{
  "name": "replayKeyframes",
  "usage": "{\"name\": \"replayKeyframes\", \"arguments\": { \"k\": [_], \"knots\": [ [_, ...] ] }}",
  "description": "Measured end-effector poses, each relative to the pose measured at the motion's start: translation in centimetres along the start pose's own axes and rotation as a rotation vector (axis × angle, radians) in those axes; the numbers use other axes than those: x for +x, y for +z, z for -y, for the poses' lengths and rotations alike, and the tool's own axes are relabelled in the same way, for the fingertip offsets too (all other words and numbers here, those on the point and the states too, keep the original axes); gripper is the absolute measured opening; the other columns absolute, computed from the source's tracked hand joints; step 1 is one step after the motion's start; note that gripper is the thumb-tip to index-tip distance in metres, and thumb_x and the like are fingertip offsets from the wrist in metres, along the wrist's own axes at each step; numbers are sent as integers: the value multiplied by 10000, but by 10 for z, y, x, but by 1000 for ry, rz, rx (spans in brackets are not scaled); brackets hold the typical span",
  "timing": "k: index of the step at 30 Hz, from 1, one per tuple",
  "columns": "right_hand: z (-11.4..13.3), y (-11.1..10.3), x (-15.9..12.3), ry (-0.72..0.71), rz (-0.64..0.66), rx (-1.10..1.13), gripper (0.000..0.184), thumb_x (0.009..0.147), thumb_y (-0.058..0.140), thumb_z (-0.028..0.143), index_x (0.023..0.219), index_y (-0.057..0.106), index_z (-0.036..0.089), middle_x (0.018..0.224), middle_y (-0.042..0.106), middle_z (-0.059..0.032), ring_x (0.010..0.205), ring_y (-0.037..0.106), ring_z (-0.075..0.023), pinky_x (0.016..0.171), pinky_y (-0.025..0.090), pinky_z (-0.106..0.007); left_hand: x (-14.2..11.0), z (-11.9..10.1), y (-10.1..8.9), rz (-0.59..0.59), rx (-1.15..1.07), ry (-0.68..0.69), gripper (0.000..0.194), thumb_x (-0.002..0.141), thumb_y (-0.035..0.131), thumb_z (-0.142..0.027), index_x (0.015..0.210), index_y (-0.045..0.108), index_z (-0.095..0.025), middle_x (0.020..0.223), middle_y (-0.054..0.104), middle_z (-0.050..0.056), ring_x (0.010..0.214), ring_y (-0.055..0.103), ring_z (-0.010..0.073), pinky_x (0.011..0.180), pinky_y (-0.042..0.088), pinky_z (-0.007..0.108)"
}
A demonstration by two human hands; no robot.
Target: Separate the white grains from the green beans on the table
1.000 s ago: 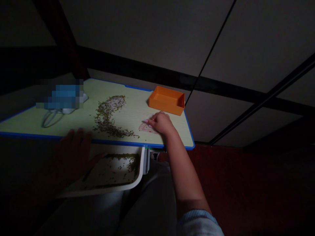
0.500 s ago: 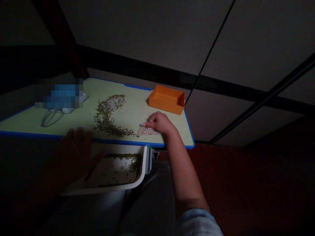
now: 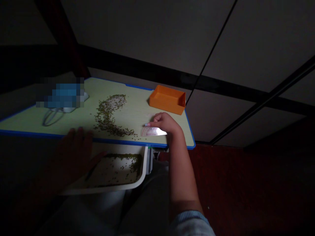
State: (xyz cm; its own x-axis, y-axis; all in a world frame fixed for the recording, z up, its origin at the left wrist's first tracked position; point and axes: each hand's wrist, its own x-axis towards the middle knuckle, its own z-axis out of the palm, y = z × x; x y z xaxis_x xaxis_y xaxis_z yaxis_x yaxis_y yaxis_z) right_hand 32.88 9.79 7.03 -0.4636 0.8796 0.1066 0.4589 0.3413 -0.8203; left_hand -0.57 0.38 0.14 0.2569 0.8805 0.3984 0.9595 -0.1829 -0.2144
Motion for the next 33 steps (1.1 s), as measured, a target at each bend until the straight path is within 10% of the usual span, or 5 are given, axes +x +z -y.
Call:
{"name": "replayKeyframes", "arguments": {
  "k": [9, 33],
  "knots": [
    [-12, -14, -14, 251, 21, 12, 428, 704, 827, 479, 554, 550, 189, 534, 442, 65, 537, 348, -76, 529, 240, -281, -1, -2, -4, 22, 29, 6, 837, 829, 510, -580, 1380, 429, 45, 1450, 462, 400, 1396, 436, 523, 1090, 429, 599],
    [-2, 1, -8, 119, 56, -18, 567, 705, 782, 637, 508, 486, 195, 528, 423, 56, 545, 358, -82, 544, 263, -285, 0, -2, -6, 47, -32, -4, 834, 825, 497, -578, 1389, 425, 33, 1467, 443, 397, 1424, 400, 524, 1105, 413, 613]
  ]
}}
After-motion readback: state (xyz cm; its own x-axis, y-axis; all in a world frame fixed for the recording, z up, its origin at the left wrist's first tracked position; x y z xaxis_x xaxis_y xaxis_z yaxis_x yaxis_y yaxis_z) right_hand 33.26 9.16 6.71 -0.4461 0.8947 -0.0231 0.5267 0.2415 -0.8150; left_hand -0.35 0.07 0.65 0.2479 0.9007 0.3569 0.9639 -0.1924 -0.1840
